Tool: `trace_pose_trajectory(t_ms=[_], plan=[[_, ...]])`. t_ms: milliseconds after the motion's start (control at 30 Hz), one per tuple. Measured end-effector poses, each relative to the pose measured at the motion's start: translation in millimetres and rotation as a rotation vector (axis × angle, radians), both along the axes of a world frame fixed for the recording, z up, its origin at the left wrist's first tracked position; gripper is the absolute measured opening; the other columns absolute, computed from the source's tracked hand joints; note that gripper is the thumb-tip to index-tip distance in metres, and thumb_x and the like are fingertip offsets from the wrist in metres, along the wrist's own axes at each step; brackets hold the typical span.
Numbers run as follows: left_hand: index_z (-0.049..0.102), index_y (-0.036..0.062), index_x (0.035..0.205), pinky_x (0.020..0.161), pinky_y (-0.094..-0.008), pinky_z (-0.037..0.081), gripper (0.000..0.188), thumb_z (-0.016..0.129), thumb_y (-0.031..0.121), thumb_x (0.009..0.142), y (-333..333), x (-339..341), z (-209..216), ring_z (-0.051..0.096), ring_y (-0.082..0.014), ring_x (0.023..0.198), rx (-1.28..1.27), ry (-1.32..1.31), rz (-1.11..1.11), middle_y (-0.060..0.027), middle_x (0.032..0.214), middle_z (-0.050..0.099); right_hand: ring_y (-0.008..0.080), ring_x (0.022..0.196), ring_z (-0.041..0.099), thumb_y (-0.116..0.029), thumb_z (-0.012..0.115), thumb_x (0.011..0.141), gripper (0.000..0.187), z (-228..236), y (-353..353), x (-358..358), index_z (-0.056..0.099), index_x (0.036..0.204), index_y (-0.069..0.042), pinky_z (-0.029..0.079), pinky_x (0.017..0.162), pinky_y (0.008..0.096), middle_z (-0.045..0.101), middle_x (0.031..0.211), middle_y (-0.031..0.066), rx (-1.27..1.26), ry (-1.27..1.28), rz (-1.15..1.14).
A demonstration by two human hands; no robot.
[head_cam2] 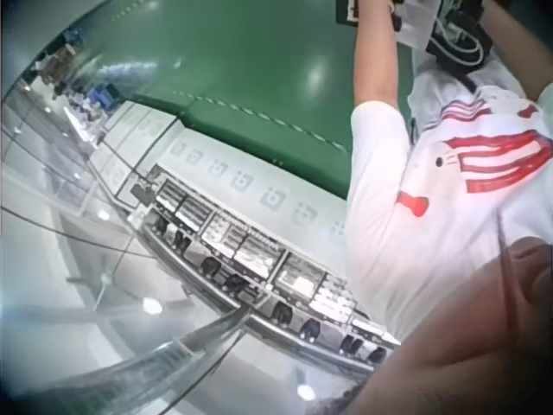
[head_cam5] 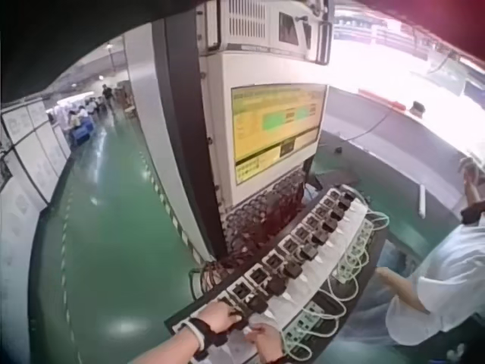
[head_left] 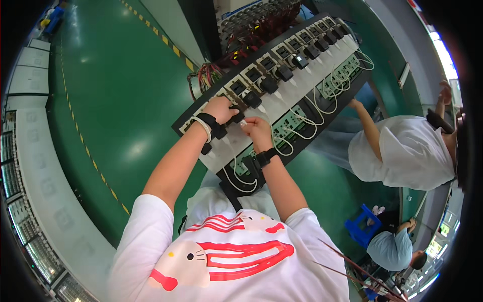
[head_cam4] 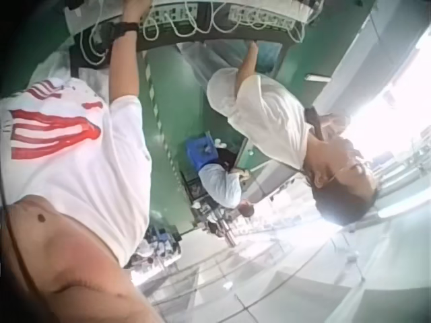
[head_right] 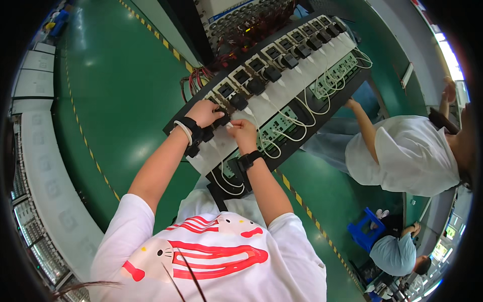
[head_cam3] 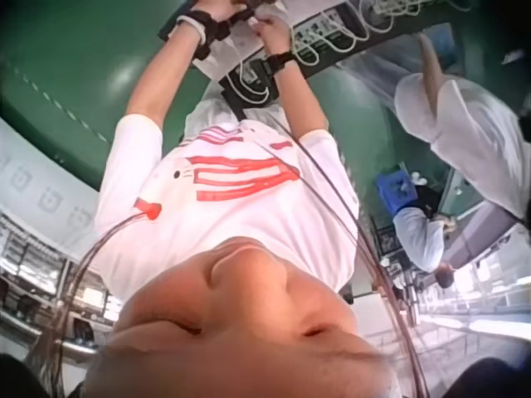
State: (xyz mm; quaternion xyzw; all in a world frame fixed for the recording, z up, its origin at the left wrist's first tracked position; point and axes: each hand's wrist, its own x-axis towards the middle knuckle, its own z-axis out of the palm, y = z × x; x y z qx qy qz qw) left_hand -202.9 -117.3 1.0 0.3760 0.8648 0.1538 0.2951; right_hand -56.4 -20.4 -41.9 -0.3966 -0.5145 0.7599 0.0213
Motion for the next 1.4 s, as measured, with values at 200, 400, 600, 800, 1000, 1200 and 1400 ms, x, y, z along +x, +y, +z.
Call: trace_pose_trajectory(t_ms=[200, 400, 600, 800, 1000, 1200, 1400], plan=[[0.065, -0.0011, 0.092, 0.077, -0.0448, 0.048, 0.040, 0.065, 0.036, 0.078, 2.3, -17.8, 3.7, 0.061, -0.0378, 0.087, -0.078, -0.177, -0.057, -0.0225, 0.089, 0.064, 0.0293, 0.076, 0.059, -0.009, 0.067, 0.076, 0.041, 37.9, 6.4, -0.7, 0.052, 0.112, 0.001, 0.047, 0.068, 0.0381, 0.061, 0.081, 0.0122, 0.669, -0.130, 0.400], [0.065, 0.0001, 0.099, 0.080, -0.0439, 0.048, 0.047, 0.061, 0.042, 0.079, 4.3, -7.1, 28.5, 0.060, -0.0379, 0.091, -0.113, -0.025, -0.046, -0.0216, 0.095, 0.064, 0.0298, 0.091, 0.057, -0.013, 0.063, 0.079, 0.036, 45.6, -3.3, 52.0, 0.053, 0.112, -0.001, 0.045, 0.081, 0.0357, 0.059, 0.103, 0.0176, 1.004, 0.188, 0.227], [0.060, -0.0002, 0.109, 0.083, -0.0363, 0.047, 0.037, 0.057, 0.027, 0.085, -53.0, 50.1, 63.0, 0.061, -0.0321, 0.092, 0.421, 0.266, 0.292, -0.0195, 0.100, 0.063, 0.0263, 0.092, 0.054, -0.033, 0.049, 0.091, 0.035, -39.6, 31.9, 171.8, 0.052, 0.111, -0.004, 0.042, 0.085, 0.0366, 0.057, 0.102, 0.0080, 0.173, -0.076, -0.841], [0.061, -0.0009, 0.104, 0.077, -0.0304, 0.048, 0.022, 0.057, 0.014, 0.088, -133.3, 212.8, 51.7, 0.061, -0.0195, 0.083, 0.441, 0.249, 0.683, -0.0115, 0.096, 0.064, 0.0299, 0.114, 0.047, -0.055, 0.038, 0.092, 0.063, -112.4, 10.3, 179.8, 0.046, 0.125, -0.001, 0.030, 0.105, 0.0368, 0.050, 0.128, 0.0116, -0.843, 0.261, -0.723], [0.062, 0.0011, 0.104, 0.076, -0.0323, 0.049, 0.023, 0.060, 0.013, 0.084, -148.2, 333.5, 43.6, 0.062, -0.0224, 0.084, 0.212, 0.087, 0.727, -0.0129, 0.096, 0.064, 0.0248, 0.122, 0.035, -0.049, 0.042, 0.090, 0.047, -105.4, 33.5, 195.5, 0.050, 0.125, -0.018, 0.005, 0.106, 0.0591, 0.051, 0.128, 0.0027, -0.627, -0.140, -0.479], [0.063, 0.0022, 0.101, 0.082, -0.0383, 0.048, 0.027, 0.057, 0.020, 0.082, -83.7, 382.2, 15.4, 0.060, -0.0324, 0.093, 0.174, 0.022, 0.502, -0.0173, 0.101, 0.063, 0.0278, 0.100, 0.054, -0.044, 0.047, 0.087, 0.042, -119.1, 107.4, 208.7, 0.062, 0.109, -0.012, 0.032, 0.098, 0.0497, 0.062, 0.111, 0.0077, -0.245, -0.333, 0.263], [0.063, 0.0048, 0.106, 0.081, -0.0373, 0.048, 0.034, 0.058, 0.030, 0.083, -12.7, 413.4, -63.9, 0.062, -0.0277, 0.089, 0.078, -0.408, 0.038, -0.0141, 0.096, 0.066, 0.0373, 0.092, 0.059, -0.034, 0.049, 0.082, 0.036, -172.9, 171.6, 334.6, 0.065, 0.092, -0.004, 0.046, 0.081, 0.0426, 0.064, 0.094, 0.0188, 0.701, -0.155, 0.306]])
